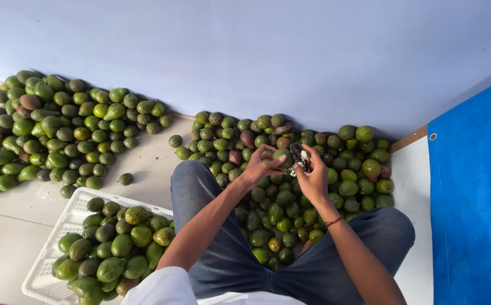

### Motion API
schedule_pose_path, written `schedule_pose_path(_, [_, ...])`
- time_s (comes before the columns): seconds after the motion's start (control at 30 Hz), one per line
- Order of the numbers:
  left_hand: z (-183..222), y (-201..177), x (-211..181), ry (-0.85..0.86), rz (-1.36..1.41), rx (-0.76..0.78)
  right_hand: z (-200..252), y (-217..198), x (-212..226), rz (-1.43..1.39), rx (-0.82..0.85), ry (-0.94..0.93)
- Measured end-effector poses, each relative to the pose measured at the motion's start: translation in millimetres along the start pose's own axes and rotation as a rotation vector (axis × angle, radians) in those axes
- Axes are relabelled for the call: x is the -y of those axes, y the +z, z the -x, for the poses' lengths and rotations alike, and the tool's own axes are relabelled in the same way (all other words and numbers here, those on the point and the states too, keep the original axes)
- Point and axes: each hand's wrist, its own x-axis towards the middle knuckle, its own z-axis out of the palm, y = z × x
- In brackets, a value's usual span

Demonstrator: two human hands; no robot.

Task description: The person sits cross-legged on the floor and wipes individual avocados with a checkered cloth, picking them from a large pile and placing them into a white plastic crate. The person repeats this process for several avocados.

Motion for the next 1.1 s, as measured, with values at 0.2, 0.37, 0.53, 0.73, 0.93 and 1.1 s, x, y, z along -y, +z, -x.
schedule_pose_path(0.2, [7.7,8.6,-4.4,0.114,-0.068,-0.05,12.2,16.5,2.4,0.179,-0.019,-0.323])
schedule_pose_path(0.37, [-5.0,-1.0,7.8,0.136,-0.099,-0.079,14.0,15.4,-2.4,0.144,-0.066,-0.331])
schedule_pose_path(0.53, [-2.4,-0.5,0.4,0.168,-0.069,-0.076,16.5,15.1,-2.1,0.171,-0.073,-0.386])
schedule_pose_path(0.73, [10.5,18.9,-25.2,0.14,-0.07,0.041,14.1,14.0,6.0,0.061,-0.086,-0.272])
schedule_pose_path(0.93, [9.5,13.1,-26.8,0.162,-0.005,0.034,16.2,15.8,4.3,0.197,-0.061,-0.448])
schedule_pose_path(1.1, [11.0,12.2,-21.2,0.184,-0.023,0.081,16.7,17.5,0.9,0.217,-0.087,-0.477])
